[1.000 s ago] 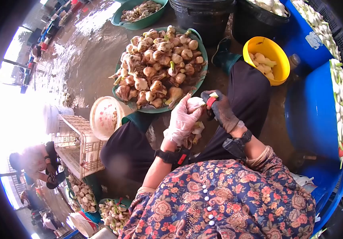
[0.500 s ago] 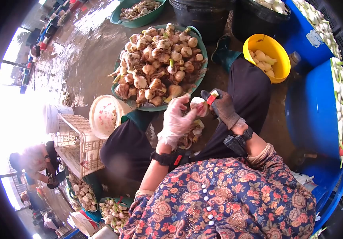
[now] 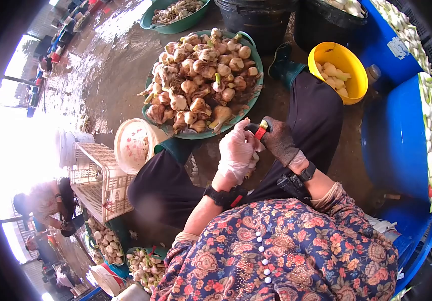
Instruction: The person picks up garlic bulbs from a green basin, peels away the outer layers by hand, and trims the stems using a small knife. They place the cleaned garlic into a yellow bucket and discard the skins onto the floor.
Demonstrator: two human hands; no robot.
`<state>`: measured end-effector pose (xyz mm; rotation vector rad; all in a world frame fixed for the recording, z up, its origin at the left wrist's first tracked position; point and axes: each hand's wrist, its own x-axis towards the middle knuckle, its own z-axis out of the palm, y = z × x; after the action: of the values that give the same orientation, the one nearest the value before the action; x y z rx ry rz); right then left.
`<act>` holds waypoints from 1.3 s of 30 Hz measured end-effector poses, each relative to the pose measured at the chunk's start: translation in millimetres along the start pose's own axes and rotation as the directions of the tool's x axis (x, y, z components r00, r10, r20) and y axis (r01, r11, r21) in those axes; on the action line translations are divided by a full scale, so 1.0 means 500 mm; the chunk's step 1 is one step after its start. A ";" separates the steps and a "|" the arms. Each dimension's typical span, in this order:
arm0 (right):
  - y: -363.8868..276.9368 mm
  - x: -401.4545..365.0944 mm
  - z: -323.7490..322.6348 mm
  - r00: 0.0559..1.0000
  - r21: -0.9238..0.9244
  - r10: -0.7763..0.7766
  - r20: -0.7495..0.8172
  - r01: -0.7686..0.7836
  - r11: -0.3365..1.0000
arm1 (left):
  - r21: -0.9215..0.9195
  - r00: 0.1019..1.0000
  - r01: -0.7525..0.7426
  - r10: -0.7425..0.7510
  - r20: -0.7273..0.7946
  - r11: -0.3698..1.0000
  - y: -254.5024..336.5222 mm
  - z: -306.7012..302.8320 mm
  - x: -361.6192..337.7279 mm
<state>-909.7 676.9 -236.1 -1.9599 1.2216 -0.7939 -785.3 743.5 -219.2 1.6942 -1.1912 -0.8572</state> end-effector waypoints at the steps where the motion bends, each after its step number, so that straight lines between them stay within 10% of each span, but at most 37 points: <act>1: 0.001 -0.002 0.000 1.000 -0.011 0.004 0.003 -0.004 1.000 | -0.127 0.995 0.101 -0.097 0.037 0.987 -0.005 -0.001 0.000; 7: -0.001 0.007 -0.007 0.999 0.045 0.017 0.040 -0.018 0.999 | 0.056 0.987 -0.160 0.160 -0.002 0.986 -0.006 -0.006 0.003; 13: -0.003 -0.003 -0.002 0.999 0.037 -0.012 0.032 0.011 0.999 | 0.054 0.993 0.070 -0.074 0.089 0.996 0.027 -0.015 0.001; 27: 0.013 0.005 0.002 0.977 0.189 0.199 0.074 -0.210 0.959 | 0.201 0.987 -0.103 0.125 -0.098 0.974 -0.038 -0.023 -0.004; 35: 0.018 0.055 -0.083 0.732 0.680 0.538 0.417 -0.645 0.350 | 0.594 0.972 0.224 -0.131 -0.196 0.773 -0.185 -0.074 0.075; 39: 0.101 0.066 -0.085 0.650 0.655 0.148 0.745 -0.672 -0.346 | 0.654 0.983 0.178 -0.156 -0.093 0.736 -0.258 -0.039 0.141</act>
<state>-956.0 620.6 -247.4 -0.0763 0.5227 -0.4969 -701.3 702.6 -334.2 2.4111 -1.4403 -0.5201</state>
